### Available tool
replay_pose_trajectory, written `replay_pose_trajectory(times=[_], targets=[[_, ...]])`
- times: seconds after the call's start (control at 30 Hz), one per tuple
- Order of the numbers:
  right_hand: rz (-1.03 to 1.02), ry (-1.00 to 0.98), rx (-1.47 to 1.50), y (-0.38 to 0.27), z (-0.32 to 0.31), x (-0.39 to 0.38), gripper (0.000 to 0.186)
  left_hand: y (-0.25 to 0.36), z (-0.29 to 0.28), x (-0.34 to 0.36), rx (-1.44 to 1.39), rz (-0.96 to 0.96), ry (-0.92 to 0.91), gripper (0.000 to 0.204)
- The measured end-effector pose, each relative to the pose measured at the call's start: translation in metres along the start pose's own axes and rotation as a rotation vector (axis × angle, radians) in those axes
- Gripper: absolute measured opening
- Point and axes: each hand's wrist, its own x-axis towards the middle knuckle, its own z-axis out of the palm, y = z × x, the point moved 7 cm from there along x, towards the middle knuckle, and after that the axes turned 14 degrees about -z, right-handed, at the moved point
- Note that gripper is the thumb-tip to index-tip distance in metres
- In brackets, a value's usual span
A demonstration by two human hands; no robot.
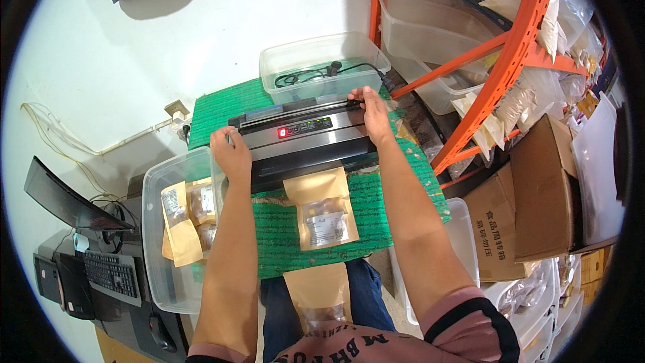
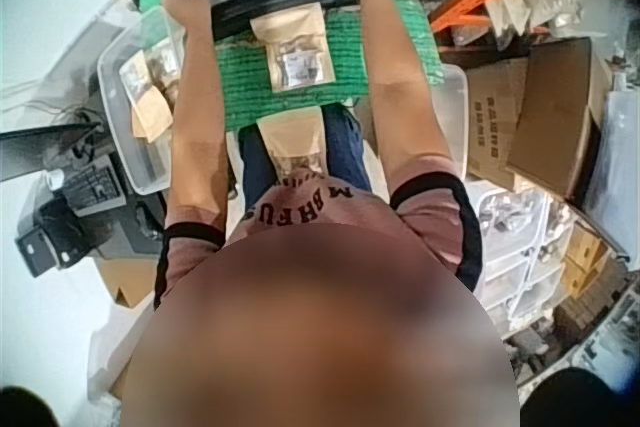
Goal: The person repeatedly places open pouches into a heat-sealing machine, closes the lid to seal them, and then removes the sealed pouches. The sealed pouches are placed into a clear plastic bin on the left side of the workstation.
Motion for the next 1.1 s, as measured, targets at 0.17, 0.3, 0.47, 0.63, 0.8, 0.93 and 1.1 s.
replay_pose_trajectory(times=[0.17, 0.3, 0.47, 0.63, 0.8, 0.93, 1.1], targets=[[0.013, 0.002, 0.014, 0.003, 0.0, 0.0, 0.051, 0.001, -0.001, -0.002, -0.012, -0.008, 0.003, 0.009], [0.009, -0.004, 0.011, 0.002, -0.001, 0.0, 0.05, 0.0, 0.001, -0.001, -0.007, -0.011, -0.005, 0.009], [-0.015, -0.027, -0.021, 0.0, -0.001, 0.0, 0.048, 0.004, -0.001, -0.001, -0.005, 0.024, 0.003, 0.01], [0.013, -0.022, -0.047, 0.005, -0.002, 0.0, 0.046, 0.009, -0.003, -0.004, 0.017, 0.045, 0.039, 0.008], [0.008, -0.059, -0.017, 0.01, -0.003, 0.002, 0.046, 0.01, -0.006, -0.005, 0.003, 0.052, 0.098, 0.01], [0.007, -0.028, 0.017, 0.009, -0.004, 0.003, 0.044, 0.008, -0.006, -0.008, -0.001, 0.07, 0.117, 0.006], [-0.239, 0.126, 0.243, -0.03, -0.018, -0.056, 0.034, 0.006, -0.004, -0.008, 0.031, 0.046, 0.098, 0.009]])
